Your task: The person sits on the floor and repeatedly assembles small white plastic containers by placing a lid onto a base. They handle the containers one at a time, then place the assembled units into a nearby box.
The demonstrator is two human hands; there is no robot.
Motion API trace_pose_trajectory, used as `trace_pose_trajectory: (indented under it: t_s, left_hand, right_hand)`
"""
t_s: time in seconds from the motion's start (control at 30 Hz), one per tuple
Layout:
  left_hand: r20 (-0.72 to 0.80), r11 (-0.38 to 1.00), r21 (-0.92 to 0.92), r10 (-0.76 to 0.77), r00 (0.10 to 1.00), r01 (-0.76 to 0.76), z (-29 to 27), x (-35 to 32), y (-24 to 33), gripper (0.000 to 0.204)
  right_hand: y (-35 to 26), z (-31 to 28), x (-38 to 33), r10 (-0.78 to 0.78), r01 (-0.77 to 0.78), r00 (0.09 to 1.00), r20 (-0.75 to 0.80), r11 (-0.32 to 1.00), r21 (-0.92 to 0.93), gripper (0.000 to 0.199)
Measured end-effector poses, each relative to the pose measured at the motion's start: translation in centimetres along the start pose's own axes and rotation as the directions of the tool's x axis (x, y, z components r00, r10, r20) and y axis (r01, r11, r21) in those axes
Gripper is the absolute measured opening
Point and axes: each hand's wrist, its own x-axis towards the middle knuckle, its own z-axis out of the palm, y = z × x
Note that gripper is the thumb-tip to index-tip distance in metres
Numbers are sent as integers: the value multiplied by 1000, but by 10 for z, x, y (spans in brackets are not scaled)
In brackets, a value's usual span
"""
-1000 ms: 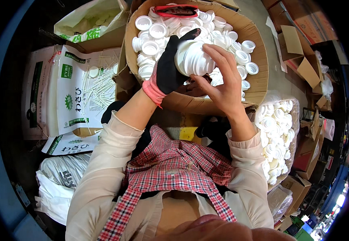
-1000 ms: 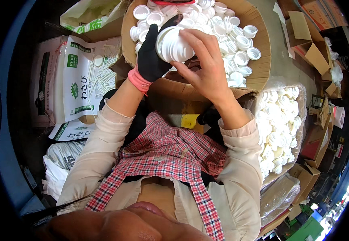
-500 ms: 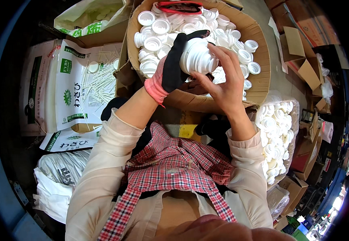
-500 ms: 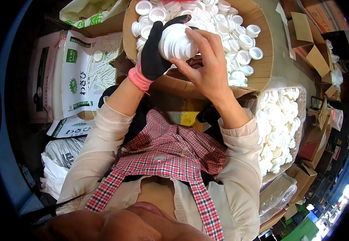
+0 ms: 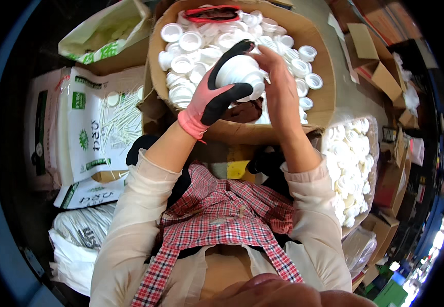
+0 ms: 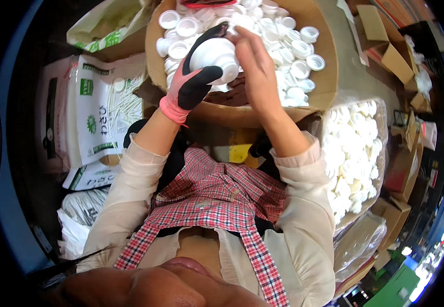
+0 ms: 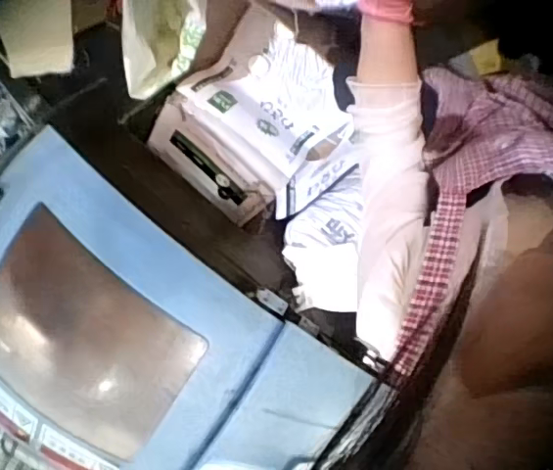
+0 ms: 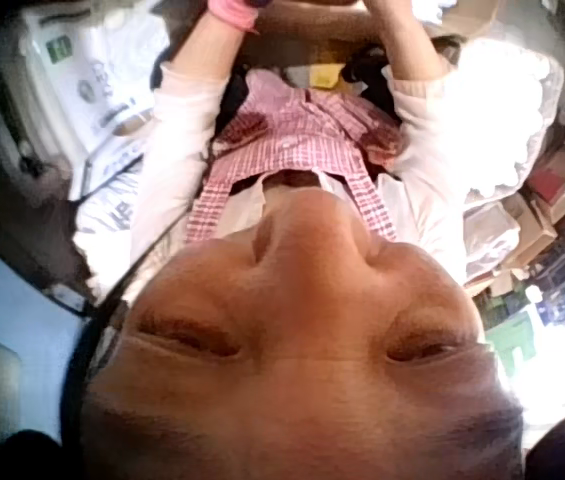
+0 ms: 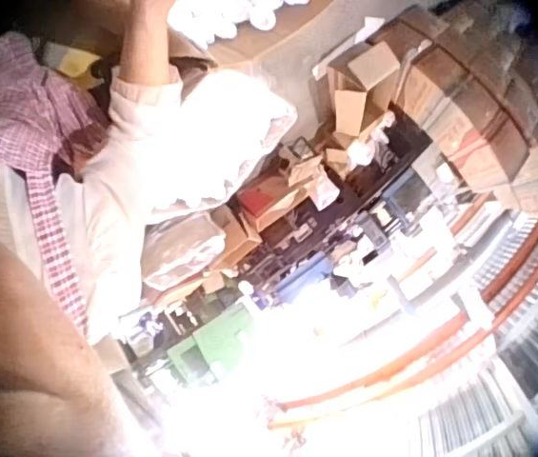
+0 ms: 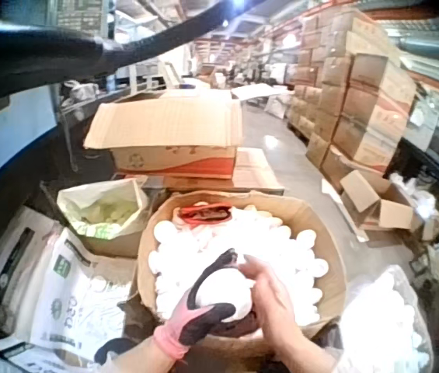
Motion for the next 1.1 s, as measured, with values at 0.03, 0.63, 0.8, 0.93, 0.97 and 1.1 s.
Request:
trace_pose_trajectory:
  t_s: [0.03, 0.63, 0.8, 0.93, 0.97, 1.1]
  left_hand:
    - [22, 999, 50, 16, 1000, -17, 1, 1, -4, 68]
    - [151, 997, 5, -76, 986, 76, 9, 12, -44, 62]
    - [185, 713, 701, -147, 972, -26, -3, 21, -39, 44]
    - [35, 905, 344, -279, 960, 250, -18, 24, -48, 43]
    - [34, 891, 387, -274, 961, 240, -21, 26, -49, 43]
    - [46, 881, 403, -291, 956, 249, -21, 29, -59, 41]
  right_hand:
    - [9, 2, 6, 81, -85, 992, -101, 996, -36, 67]
    - [-7, -147, -52, 15, -96, 986, -167, 866, -490, 72]
    - [-17, -376, -132, -245, -250, 554, -796, 863, -439, 69]
    - [-28, -516, -227, -390, -584, 103, -915, 721, -373, 73]
    - [-29, -520, -235, -336, -606, 72, -939, 734, -308, 72]
    - [-17, -545, -265, -278, -813, 178, -944, 498, -300, 60]
